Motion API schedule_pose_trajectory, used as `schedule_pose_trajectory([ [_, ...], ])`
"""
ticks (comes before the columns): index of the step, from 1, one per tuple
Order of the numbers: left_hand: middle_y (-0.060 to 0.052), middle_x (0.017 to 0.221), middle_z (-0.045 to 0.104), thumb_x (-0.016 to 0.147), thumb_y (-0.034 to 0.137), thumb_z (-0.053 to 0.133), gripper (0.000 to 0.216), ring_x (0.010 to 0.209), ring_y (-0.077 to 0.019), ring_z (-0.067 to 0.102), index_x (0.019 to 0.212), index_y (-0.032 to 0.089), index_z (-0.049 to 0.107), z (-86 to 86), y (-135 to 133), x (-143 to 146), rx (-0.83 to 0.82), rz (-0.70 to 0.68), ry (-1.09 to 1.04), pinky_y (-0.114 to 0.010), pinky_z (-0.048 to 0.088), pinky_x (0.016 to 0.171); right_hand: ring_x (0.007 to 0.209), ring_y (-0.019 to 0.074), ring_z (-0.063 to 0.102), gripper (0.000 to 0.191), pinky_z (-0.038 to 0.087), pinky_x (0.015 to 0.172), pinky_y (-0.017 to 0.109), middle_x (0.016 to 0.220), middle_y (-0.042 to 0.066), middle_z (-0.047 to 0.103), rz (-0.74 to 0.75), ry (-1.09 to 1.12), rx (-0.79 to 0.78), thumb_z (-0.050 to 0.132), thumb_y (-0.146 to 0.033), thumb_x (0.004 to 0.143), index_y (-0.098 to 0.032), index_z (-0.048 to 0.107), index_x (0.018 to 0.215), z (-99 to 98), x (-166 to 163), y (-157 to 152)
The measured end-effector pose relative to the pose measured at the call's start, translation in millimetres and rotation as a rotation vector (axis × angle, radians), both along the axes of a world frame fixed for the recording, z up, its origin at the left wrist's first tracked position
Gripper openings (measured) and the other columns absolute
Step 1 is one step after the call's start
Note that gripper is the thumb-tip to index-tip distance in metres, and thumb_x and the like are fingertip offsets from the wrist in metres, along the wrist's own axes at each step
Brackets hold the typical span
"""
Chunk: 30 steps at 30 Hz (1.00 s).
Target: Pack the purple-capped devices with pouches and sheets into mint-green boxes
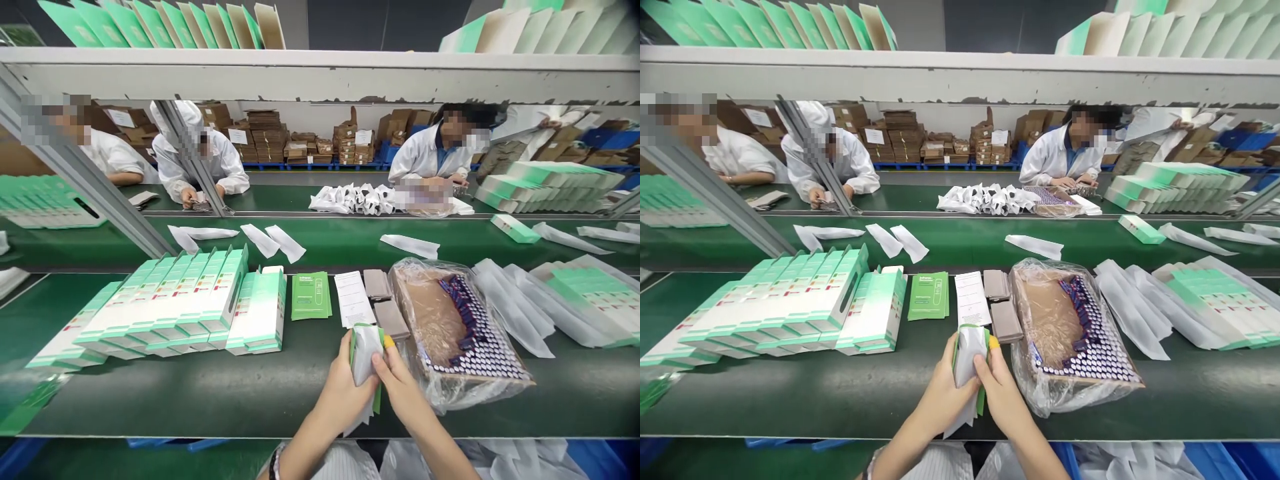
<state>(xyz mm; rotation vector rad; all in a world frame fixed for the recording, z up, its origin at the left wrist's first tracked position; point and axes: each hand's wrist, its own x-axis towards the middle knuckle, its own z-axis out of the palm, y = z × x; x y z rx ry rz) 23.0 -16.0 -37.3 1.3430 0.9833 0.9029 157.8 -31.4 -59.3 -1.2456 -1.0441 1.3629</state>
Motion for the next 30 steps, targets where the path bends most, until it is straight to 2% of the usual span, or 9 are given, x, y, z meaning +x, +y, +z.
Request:
schedule_pose_trajectory([
  [4,-0.018,0.148,0.044,0.090,0.029,0.056,0.077,0.127,-0.0352,0.052,0.156,0.017,0.017,-2.7,-9,4,0.102,0.048,0.296,-0.039,0.041,0.103,0.133,0.0267,0.049,0.068,0.037,0.112,0.043,0.141,0.010,0.054,-0.029,0.059,-0.002,0.075,-0.045,0.077,-0.028,0.042,0.134,-7.8,-10,-3],
  [7,-0.020,0.150,0.040,0.088,0.029,0.059,0.088,0.127,-0.0355,0.052,0.157,0.017,0.007,2.0,-12,-4,0.172,-0.049,0.337,-0.039,0.043,0.103,0.124,0.0288,0.057,0.063,0.042,0.107,0.045,0.132,0.011,0.061,-0.073,0.058,-0.017,0.077,-0.042,0.075,-0.027,0.047,0.128,-5.3,-10,1],
  [10,-0.019,0.152,0.039,0.085,0.044,0.065,0.091,0.135,-0.0349,0.044,0.156,0.015,0.015,16.1,1,-31,0.277,-0.179,0.456,-0.042,0.038,0.110,0.119,0.0296,0.060,0.055,0.044,0.104,0.046,0.125,0.011,0.066,-0.112,0.119,-0.052,0.076,-0.042,0.078,-0.025,0.050,0.124,6.4,-3,8],
  [12,-0.020,0.154,0.036,0.090,0.050,0.057,0.081,0.142,-0.0359,0.034,0.153,0.011,0.024,25.9,22,-58,0.367,-0.068,0.698,-0.048,0.030,0.116,0.117,0.0311,0.062,0.053,0.047,0.100,0.047,0.120,0.012,0.069,-0.126,0.248,-0.082,0.075,-0.043,0.080,-0.024,0.051,0.122,16.7,1,11],
  [16,-0.028,0.158,0.022,0.095,0.043,0.048,0.076,0.144,-0.0440,0.025,0.153,0.004,0.017,32.9,82,-105,0.391,0.420,1.262,-0.057,0.029,0.113,0.105,0.0326,0.069,0.057,0.055,0.085,0.044,0.108,0.013,0.074,-0.146,0.430,-0.168,0.079,-0.042,0.076,-0.022,0.050,0.120,30.4,-6,11],
  [21,-0.030,0.154,0.030,0.083,0.027,0.068,0.083,0.122,-0.0514,0.051,0.153,0.013,0.025,28.6,124,-118,0.281,0.453,1.435,-0.062,0.049,0.089,0.098,0.0320,0.071,0.064,0.058,0.078,0.042,0.103,0.012,0.075,-0.188,0.472,-0.187,0.084,-0.042,0.069,-0.022,0.052,0.121,27.2,-15,13],
  [24,-0.025,0.158,0.027,0.082,0.013,0.063,0.084,0.118,-0.0464,0.056,0.154,0.020,0.021,34.4,113,-113,0.335,0.438,1.432,-0.054,0.055,0.081,0.096,0.0291,0.072,0.061,0.058,0.082,0.041,0.101,0.011,0.076,-0.203,0.494,-0.164,0.083,-0.039,0.072,-0.021,0.054,0.122,29.7,3,21],
  [27,-0.021,0.160,0.020,0.085,0.015,0.058,0.085,0.127,-0.0415,0.050,0.155,0.023,0.011,40.7,80,-109,0.506,0.442,1.270,-0.046,0.057,0.081,0.096,0.0269,0.072,0.054,0.060,0.084,0.040,0.102,0.010,0.076,-0.308,0.512,-0.072,0.080,-0.036,0.075,-0.022,0.055,0.121,46.7,28,26],
  [30,-0.017,0.160,0.024,0.082,0.018,0.062,0.085,0.130,-0.0372,0.050,0.153,0.026,0.015,34.7,35,-100,0.761,0.276,1.039,-0.045,0.057,0.085,0.099,0.0266,0.072,0.049,0.060,0.084,0.041,0.104,0.009,0.075,-0.421,0.507,0.041,0.078,-0.035,0.077,-0.024,0.056,0.120,70.7,43,29],
])
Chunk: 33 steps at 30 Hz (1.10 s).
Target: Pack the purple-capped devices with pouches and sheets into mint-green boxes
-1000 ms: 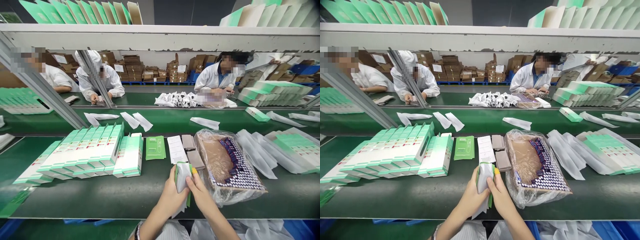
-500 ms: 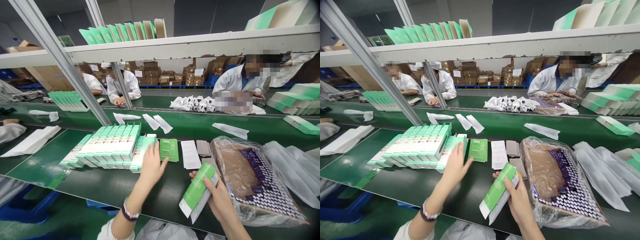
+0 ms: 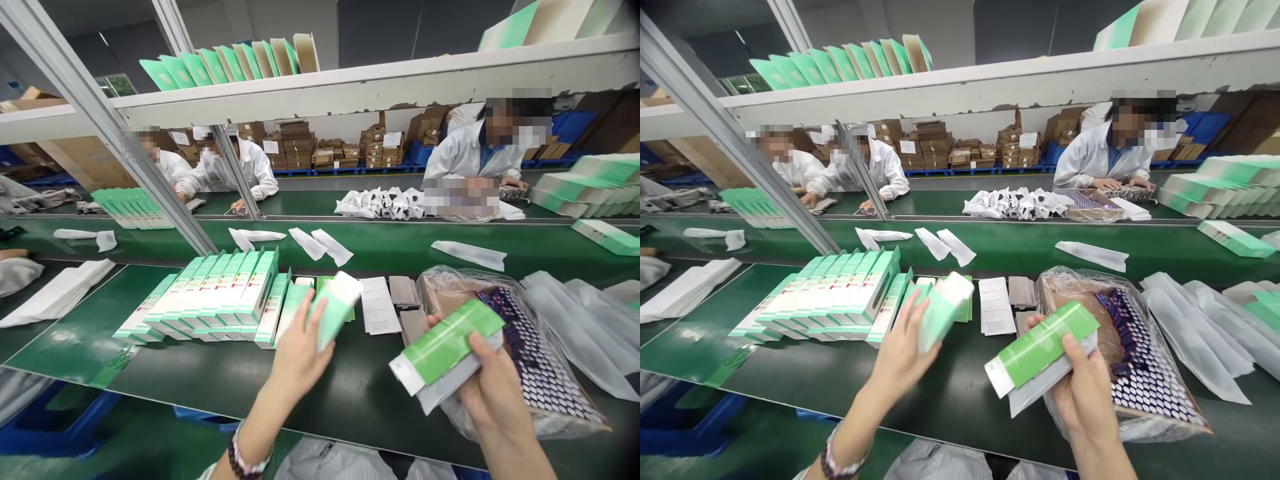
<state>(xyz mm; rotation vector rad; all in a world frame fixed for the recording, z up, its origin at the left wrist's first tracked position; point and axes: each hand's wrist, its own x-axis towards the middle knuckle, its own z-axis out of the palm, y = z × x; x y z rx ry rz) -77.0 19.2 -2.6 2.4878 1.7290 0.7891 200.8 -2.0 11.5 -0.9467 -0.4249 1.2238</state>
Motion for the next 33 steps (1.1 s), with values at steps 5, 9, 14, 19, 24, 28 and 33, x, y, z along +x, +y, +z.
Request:
schedule_pose_trajectory([
  [5,-0.019,0.156,0.030,0.081,0.017,0.062,0.074,0.129,-0.0317,0.051,0.146,0.022,0.027,-26.1,-51,19,0.054,-0.373,-0.048,-0.043,0.056,0.088,0.100,0.0278,0.071,0.054,0.062,0.084,0.040,0.099,0.006,0.076,0.001,-0.079,0.034,0.080,-0.034,0.074,-0.025,0.057,0.122,12.8,1,17],
  [9,-0.020,0.152,0.037,0.079,0.015,0.061,0.069,0.128,-0.0301,0.052,0.141,0.020,0.032,-34.2,-59,23,0.095,-0.419,-0.102,-0.041,0.057,0.087,0.098,0.0287,0.072,0.052,0.062,0.080,0.039,0.098,0.008,0.076,0.123,-0.092,-0.017,0.082,-0.034,0.072,-0.023,0.058,0.116,2.4,3,31],
  [14,-0.019,0.147,0.045,0.078,0.014,0.061,0.062,0.128,-0.0276,0.055,0.136,0.019,0.039,-33.1,-59,30,0.109,-0.417,-0.149,-0.039,0.057,0.090,0.095,0.0295,0.072,0.047,0.061,0.079,0.043,0.095,0.006,0.075,0.179,-0.136,-0.013,0.081,-0.035,0.073,-0.024,0.055,0.111,-4.0,-4,37],
  [19,-0.019,0.146,0.047,0.078,0.010,0.061,0.061,0.126,-0.0269,0.056,0.135,0.018,0.041,-35.7,-55,45,0.165,-0.290,-0.234,-0.039,0.058,0.088,0.101,0.0276,0.069,0.042,0.056,0.089,0.044,0.104,0.006,0.073,0.016,-0.414,0.061,0.072,-0.043,0.081,-0.026,0.051,0.113,-19.9,-26,27],
  [24,-0.018,0.145,0.047,0.077,0.007,0.064,0.066,0.128,-0.0273,0.053,0.137,0.016,0.040,-46.5,-51,62,0.250,-0.253,-0.294,-0.040,0.055,0.094,0.115,0.0268,0.062,0.061,0.050,0.099,0.042,0.126,0.008,0.064,0.193,-0.691,-0.003,0.071,-0.045,0.081,-0.026,0.045,0.133,-27.9,-42,5],
  [28,-0.018,0.140,0.047,0.079,0.019,0.072,0.079,0.125,-0.0302,0.051,0.146,0.018,0.030,-47.7,-49,71,0.243,-0.192,-0.464,-0.047,0.050,0.100,0.122,0.0249,0.058,0.067,0.050,0.101,0.039,0.136,0.007,0.058,0.246,-0.668,0.078,0.066,-0.040,0.086,-0.028,0.035,0.145,-18.4,-47,-13],
  [33,-0.014,0.137,0.052,0.073,0.029,0.077,0.079,0.115,-0.0287,0.059,0.141,0.021,0.037,-30.1,-33,69,-0.352,-0.251,-0.885,-0.044,0.050,0.098,0.129,0.0247,0.053,0.069,0.040,0.112,0.039,0.143,0.004,0.053,0.429,-1.021,0.400,0.068,-0.025,0.085,-0.033,0.038,0.146,-7.3,-46,-23],
])
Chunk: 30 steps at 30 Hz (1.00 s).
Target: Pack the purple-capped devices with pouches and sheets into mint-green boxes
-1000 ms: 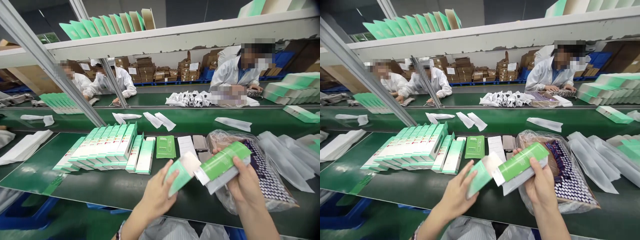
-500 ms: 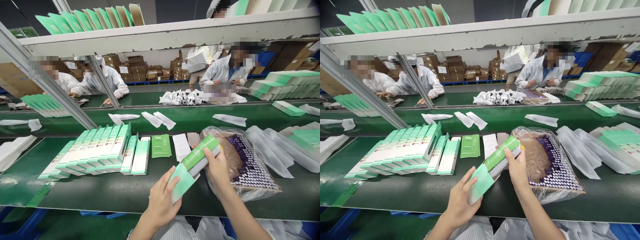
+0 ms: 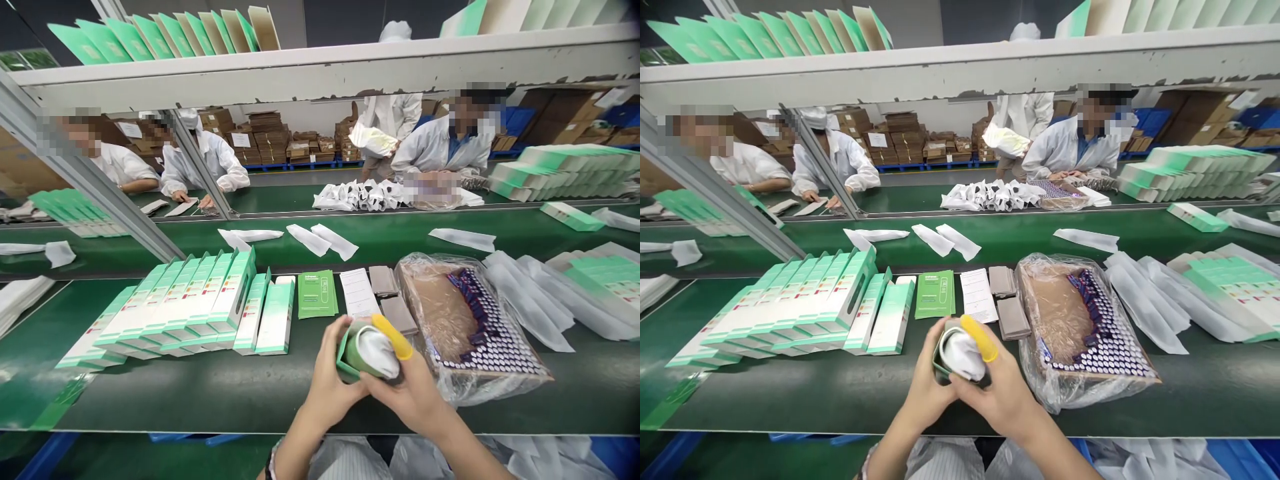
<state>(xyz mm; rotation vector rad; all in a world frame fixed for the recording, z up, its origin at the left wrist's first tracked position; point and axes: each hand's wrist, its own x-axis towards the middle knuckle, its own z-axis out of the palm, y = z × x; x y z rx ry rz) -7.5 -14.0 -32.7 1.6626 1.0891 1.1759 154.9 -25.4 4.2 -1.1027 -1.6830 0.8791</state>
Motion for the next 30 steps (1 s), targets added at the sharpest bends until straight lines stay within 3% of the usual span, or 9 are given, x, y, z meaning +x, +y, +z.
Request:
schedule_pose_trajectory([
  [2,-0.009,0.125,0.062,0.071,0.021,0.076,0.066,0.109,-0.0271,0.063,0.131,0.022,0.048,4.9,7,-1,-0.125,-0.153,-0.080,-0.041,0.051,0.096,0.132,0.0238,0.050,0.069,0.039,0.113,0.038,0.145,0.004,0.050,0.087,-0.106,0.106,0.066,-0.021,0.085,-0.033,0.037,0.146,1.6,2,1],
  [4,-0.007,0.118,0.066,0.070,0.017,0.075,0.059,0.106,-0.0262,0.064,0.125,0.022,0.053,6.7,11,0,-0.175,-0.208,-0.129,-0.038,0.051,0.095,0.132,0.0231,0.050,0.068,0.040,0.112,0.037,0.145,0.006,0.049,0.110,-0.167,0.164,0.065,-0.019,0.086,-0.032,0.037,0.146,1.6,6,3],
  [12,-0.006,0.115,0.065,0.071,0.037,0.081,0.056,0.102,-0.0249,0.063,0.119,0.023,0.054,7.1,11,6,-0.204,-0.229,-0.170,-0.036,0.049,0.093,0.128,0.0305,0.053,0.036,0.051,0.102,0.042,0.145,0.016,0.048,0.043,-0.499,0.324,0.064,-0.033,0.090,-0.021,0.063,0.123,6.3,25,2],
  [17,-0.008,0.105,0.065,0.071,0.048,0.079,0.051,0.092,-0.0243,0.063,0.108,0.020,0.058,1.1,10,7,-0.161,-0.226,-0.160,-0.034,0.051,0.083,0.128,0.0364,0.051,0.039,0.053,0.098,0.049,0.146,0.018,0.046,0.028,-0.657,0.369,0.064,-0.034,0.088,-0.021,0.064,0.125,23.6,20,1],
  [21,-0.008,0.104,0.065,0.074,0.050,0.075,0.049,0.090,-0.0242,0.062,0.110,0.021,0.058,-1.0,11,9,-0.161,-0.181,-0.116,-0.034,0.051,0.080,0.130,0.0403,0.048,0.037,0.052,0.096,0.055,0.144,0.018,0.048,-0.013,-0.690,0.385,0.065,-0.030,0.085,-0.023,0.068,0.121,26.9,11,3],
  [24,-0.007,0.105,0.064,0.074,0.044,0.076,0.044,0.091,-0.0234,0.062,0.107,0.021,0.059,1.9,13,8,-0.158,-0.261,-0.159,-0.033,0.050,0.082,0.135,0.0412,0.042,0.036,0.050,0.099,0.056,0.148,0.015,0.045,0.028,-0.639,0.353,0.066,-0.032,0.085,-0.027,0.069,0.121,27.6,14,-1],
  [26,-0.006,0.106,0.065,0.072,0.040,0.079,0.046,0.092,-0.0235,0.063,0.109,0.022,0.058,2.7,16,5,-0.195,-0.322,-0.160,-0.032,0.049,0.082,0.134,0.0369,0.045,0.034,0.049,0.102,0.051,0.150,0.009,0.043,0.049,-0.491,0.269,0.061,-0.039,0.089,-0.032,0.068,0.121,25.9,28,-3],
  [28,-0.005,0.102,0.066,0.069,0.037,0.082,0.051,0.090,-0.0232,0.064,0.111,0.022,0.058,0.3,17,2,-0.236,-0.329,-0.132,-0.030,0.049,0.079,0.128,0.0308,0.053,0.030,0.048,0.104,0.045,0.144,0.005,0.051,-0.111,-0.317,0.163,0.052,-0.041,0.094,-0.034,0.068,0.118,18.6,54,1],
  [30,-0.004,0.099,0.067,0.067,0.038,0.082,0.053,0.088,-0.0232,0.063,0.112,0.022,0.058,-5.2,18,-1,-0.255,-0.300,-0.096,-0.029,0.048,0.076,0.121,0.0281,0.058,0.029,0.044,0.106,0.046,0.131,0.006,0.062,-0.387,-0.291,0.068,0.046,-0.038,0.096,-0.031,0.069,0.113,4.2,90,11],
])
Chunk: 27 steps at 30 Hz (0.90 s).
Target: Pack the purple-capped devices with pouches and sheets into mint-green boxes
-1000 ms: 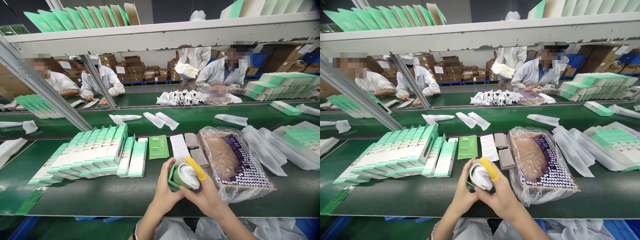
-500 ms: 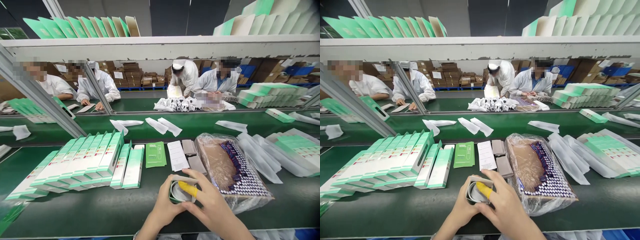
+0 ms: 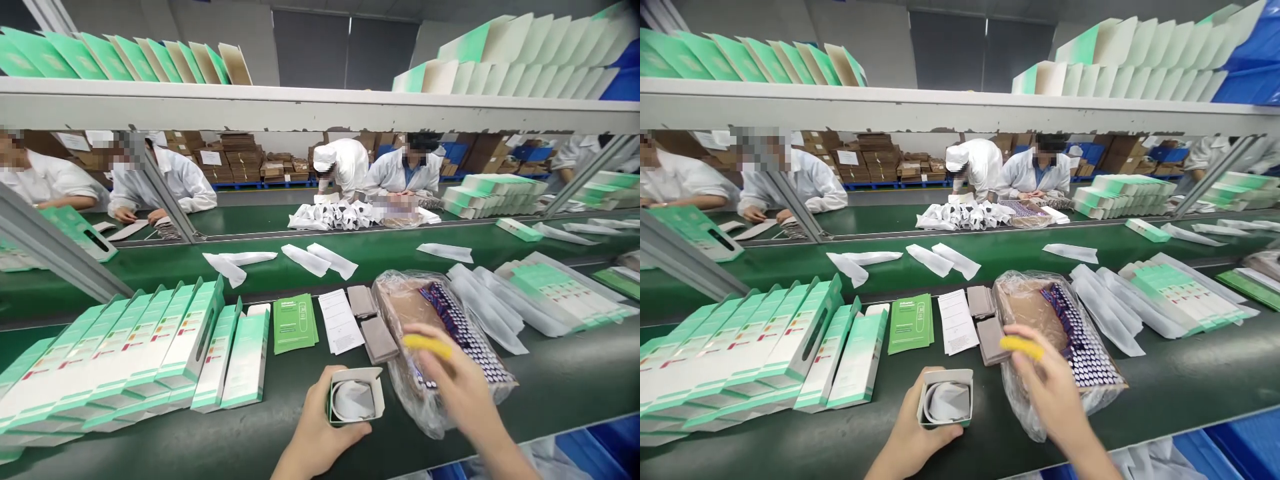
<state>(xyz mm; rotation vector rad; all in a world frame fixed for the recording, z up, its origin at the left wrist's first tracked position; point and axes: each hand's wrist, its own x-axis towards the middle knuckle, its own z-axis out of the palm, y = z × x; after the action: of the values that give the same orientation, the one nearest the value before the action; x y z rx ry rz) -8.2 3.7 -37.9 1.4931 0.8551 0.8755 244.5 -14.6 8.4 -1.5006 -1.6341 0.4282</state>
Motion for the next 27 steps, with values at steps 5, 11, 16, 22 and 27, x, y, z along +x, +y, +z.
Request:
schedule_pose_trajectory([
  [5,-0.007,0.103,0.068,0.064,0.044,0.084,0.060,0.090,-0.0262,0.064,0.114,0.021,0.060,-14.3,-2,0,-0.020,0.086,0.045,-0.032,0.051,0.074,0.093,0.0343,0.067,0.030,0.039,0.101,0.059,0.088,0.014,0.073,-0.050,-0.370,-0.340,0.048,-0.037,0.088,-0.020,0.071,0.080,-45.2,68,19],
  [11,-0.007,0.101,0.069,0.063,0.045,0.084,0.061,0.090,-0.0276,0.066,0.115,0.022,0.062,-17.6,-2,3,-0.023,0.120,0.044,-0.036,0.053,0.078,0.095,0.0285,0.067,0.030,0.032,0.110,0.050,0.091,0.008,0.075,0.073,-0.456,-0.410,0.042,-0.036,0.095,-0.024,0.070,0.091,-69.5,42,-1],
  [16,-0.006,0.098,0.069,0.062,0.046,0.084,0.062,0.089,-0.0273,0.066,0.114,0.021,0.062,-19.6,-2,4,-0.017,0.142,0.035,-0.039,0.052,0.083,0.091,0.0314,0.066,0.030,0.044,0.092,0.046,0.089,0.014,0.072,0.002,-0.503,-0.440,0.042,-0.032,0.093,-0.020,0.068,0.084,-75.6,30,-8],
  [22,-0.006,0.098,0.070,0.064,0.044,0.083,0.060,0.089,-0.0252,0.065,0.114,0.020,0.060,-16.4,1,6,-0.008,0.104,0.003,-0.036,0.051,0.082,0.081,0.0271,0.065,0.036,0.047,0.076,0.039,0.081,0.010,0.067,0.001,-0.406,-0.424,0.038,-0.038,0.094,-0.020,0.066,0.080,-75.2,33,-1],
  [27,-0.006,0.101,0.070,0.064,0.040,0.085,0.059,0.093,-0.0257,0.065,0.114,0.021,0.062,-15.7,-1,6,-0.028,0.126,0.021,-0.035,0.051,0.084,0.076,0.0256,0.065,0.036,0.049,0.075,0.039,0.074,0.008,0.064,-0.036,-0.298,-0.345,0.045,-0.040,0.092,-0.021,0.064,0.067,-76.4,42,8],
])
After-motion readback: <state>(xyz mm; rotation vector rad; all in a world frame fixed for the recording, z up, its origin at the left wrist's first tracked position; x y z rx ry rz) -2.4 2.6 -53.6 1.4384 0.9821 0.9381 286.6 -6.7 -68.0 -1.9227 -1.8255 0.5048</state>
